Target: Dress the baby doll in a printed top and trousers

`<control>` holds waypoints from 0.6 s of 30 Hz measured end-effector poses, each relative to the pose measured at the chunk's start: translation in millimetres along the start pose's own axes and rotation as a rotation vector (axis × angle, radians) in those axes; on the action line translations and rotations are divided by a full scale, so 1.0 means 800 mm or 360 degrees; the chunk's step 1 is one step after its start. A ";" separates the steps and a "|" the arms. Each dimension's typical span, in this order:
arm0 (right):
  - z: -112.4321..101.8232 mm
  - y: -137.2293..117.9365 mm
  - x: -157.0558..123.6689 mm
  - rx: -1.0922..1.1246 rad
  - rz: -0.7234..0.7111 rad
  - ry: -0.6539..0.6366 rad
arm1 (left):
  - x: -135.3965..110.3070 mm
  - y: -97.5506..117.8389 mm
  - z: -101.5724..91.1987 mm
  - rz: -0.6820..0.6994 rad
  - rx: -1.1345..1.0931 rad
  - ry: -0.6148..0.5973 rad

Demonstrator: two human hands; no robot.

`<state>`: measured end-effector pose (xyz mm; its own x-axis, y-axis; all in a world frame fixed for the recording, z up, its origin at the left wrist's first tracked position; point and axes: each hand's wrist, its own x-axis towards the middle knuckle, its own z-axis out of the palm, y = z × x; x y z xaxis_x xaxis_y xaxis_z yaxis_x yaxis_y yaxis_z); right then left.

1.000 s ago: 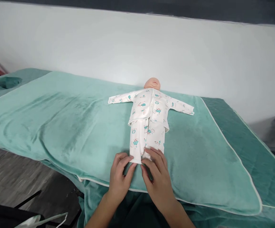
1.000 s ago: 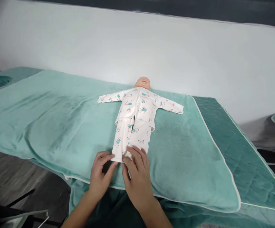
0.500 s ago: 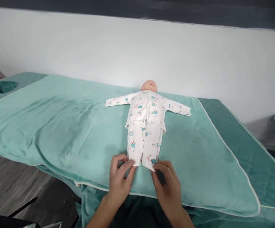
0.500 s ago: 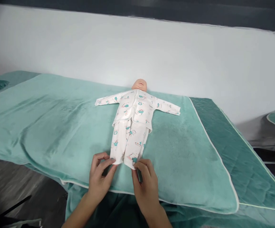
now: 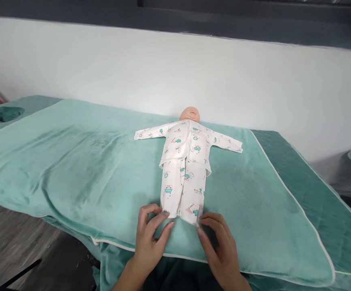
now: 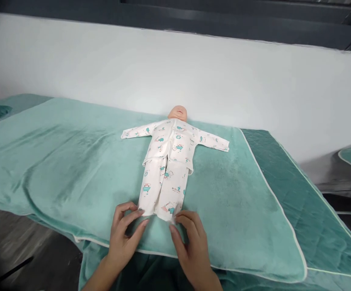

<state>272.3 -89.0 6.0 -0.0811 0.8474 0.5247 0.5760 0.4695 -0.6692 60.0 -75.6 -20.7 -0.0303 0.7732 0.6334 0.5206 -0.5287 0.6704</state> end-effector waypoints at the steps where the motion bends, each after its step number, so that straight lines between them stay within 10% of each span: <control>1: -0.004 0.005 0.005 -0.0006 0.0026 0.0040 | 0.002 -0.002 -0.003 -0.0043 -0.0045 0.0000; 10: 0.006 0.079 0.144 0.0312 0.0832 0.0308 | 0.124 -0.046 0.015 -0.0628 -0.0396 0.0073; 18: 0.042 0.072 0.196 -0.0286 -0.0171 0.0036 | 0.192 -0.069 0.056 -0.0257 -0.0393 -0.0292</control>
<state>265.5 79.3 32.1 -0.1327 0.7883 0.6008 0.7011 0.5031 -0.5053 64.7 87.6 22.4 0.0701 0.8921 0.4464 0.2989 -0.4457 0.8438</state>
